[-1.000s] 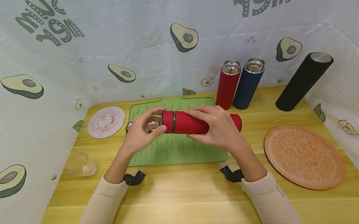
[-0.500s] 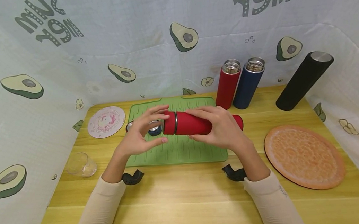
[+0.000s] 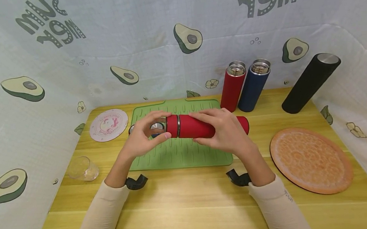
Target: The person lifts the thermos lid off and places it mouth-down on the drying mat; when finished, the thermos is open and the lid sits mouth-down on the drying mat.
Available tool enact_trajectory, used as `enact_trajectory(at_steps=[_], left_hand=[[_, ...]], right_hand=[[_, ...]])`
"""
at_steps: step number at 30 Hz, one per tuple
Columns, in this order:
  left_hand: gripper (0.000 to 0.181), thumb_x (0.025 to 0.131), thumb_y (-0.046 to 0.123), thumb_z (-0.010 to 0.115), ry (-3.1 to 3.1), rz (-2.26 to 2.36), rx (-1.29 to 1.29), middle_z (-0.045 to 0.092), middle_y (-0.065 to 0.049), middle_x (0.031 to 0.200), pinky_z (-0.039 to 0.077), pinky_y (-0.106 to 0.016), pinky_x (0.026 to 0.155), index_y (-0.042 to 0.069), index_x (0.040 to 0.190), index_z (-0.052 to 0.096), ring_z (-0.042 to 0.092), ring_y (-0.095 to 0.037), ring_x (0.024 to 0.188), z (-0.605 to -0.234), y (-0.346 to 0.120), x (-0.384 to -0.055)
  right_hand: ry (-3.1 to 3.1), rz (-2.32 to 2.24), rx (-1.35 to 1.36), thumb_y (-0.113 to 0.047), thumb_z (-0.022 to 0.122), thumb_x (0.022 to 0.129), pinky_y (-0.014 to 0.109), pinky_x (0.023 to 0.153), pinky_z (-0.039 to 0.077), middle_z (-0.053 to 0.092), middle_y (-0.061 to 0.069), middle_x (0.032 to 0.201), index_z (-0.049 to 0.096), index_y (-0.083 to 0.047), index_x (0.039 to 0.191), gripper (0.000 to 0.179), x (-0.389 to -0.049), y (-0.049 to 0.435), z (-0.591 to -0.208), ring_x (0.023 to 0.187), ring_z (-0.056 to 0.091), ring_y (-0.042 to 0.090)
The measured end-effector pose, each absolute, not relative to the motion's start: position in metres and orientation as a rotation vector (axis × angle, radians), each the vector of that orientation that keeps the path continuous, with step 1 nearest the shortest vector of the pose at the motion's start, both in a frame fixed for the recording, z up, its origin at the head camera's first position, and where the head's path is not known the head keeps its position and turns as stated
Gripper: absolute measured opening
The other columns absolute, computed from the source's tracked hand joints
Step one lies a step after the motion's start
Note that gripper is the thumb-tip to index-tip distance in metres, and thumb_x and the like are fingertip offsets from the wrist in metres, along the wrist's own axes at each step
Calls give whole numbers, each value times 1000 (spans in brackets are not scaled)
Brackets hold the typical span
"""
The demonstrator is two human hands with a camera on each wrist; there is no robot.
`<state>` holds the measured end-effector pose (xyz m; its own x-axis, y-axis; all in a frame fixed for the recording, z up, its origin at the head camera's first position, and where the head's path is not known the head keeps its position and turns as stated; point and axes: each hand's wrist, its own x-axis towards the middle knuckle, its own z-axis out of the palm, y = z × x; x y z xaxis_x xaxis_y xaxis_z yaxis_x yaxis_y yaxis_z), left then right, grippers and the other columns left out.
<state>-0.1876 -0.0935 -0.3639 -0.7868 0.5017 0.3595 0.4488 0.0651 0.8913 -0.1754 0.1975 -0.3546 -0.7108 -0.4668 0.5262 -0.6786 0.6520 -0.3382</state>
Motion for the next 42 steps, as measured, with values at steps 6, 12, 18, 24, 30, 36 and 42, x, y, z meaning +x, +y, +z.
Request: enact_trajectory(at_steps=[6, 12, 18, 24, 30, 36, 42], left_hand=[[46, 96, 38, 74, 2346, 1804, 776, 61, 2, 137, 63, -36, 89, 34, 140, 61, 68, -17, 114, -364, -93, -187], [67, 90, 28, 82, 2334, 1778, 919, 53, 7, 149, 60, -36, 99, 34, 149, 52, 60, -14, 128, -364, -94, -189], [79, 81, 6, 88, 2284, 1731, 1274, 40, -3, 161, 52, -38, 111, 15, 150, 51, 44, -19, 146, -365, -94, -191], [60, 86, 2, 81, 2244, 1749, 1340, 46, -8, 155, 58, -38, 103, 10, 141, 59, 48, -21, 142, -367, -93, -190], [56, 86, 4, 82, 2256, 1819, 1233, 54, -10, 146, 61, -39, 96, 13, 138, 63, 55, -20, 132, -368, -90, -189], [53, 88, 12, 80, 2291, 1882, 1057, 59, 1, 140, 63, -36, 90, 21, 138, 63, 62, -19, 121, -369, -87, -187], [53, 87, 13, 80, 2310, 1946, 982, 62, -1, 136, 65, -38, 83, 21, 137, 64, 67, -21, 113, -366, -88, -188]], right_hand=[[-2451, 705, 907, -32, 97, 67, 46, 78, 56, 72, 10, 122, 72, -20, 132, 71, -175, 195, -355, 104, 67, 29], [-2463, 752, 900, -29, 98, 67, 45, 76, 57, 72, 9, 123, 72, -20, 132, 71, -174, 197, -356, 105, 66, 29], [-2492, 811, 907, -28, 98, 67, 45, 72, 59, 72, 9, 123, 71, -20, 133, 72, -173, 201, -355, 103, 66, 29], [-2515, 816, 918, -29, 98, 68, 43, 72, 59, 72, 8, 123, 72, -22, 132, 70, -172, 200, -353, 102, 66, 27], [-2493, 788, 921, -28, 98, 67, 43, 71, 59, 72, 9, 122, 72, -20, 132, 70, -171, 198, -354, 102, 66, 29], [-2432, 724, 917, -30, 100, 65, 46, 81, 54, 71, 11, 123, 72, -17, 132, 74, -172, 196, -356, 107, 66, 29], [-2405, 725, 900, -26, 101, 64, 50, 88, 53, 71, 10, 127, 70, -17, 133, 77, -173, 191, -356, 114, 65, 29]])
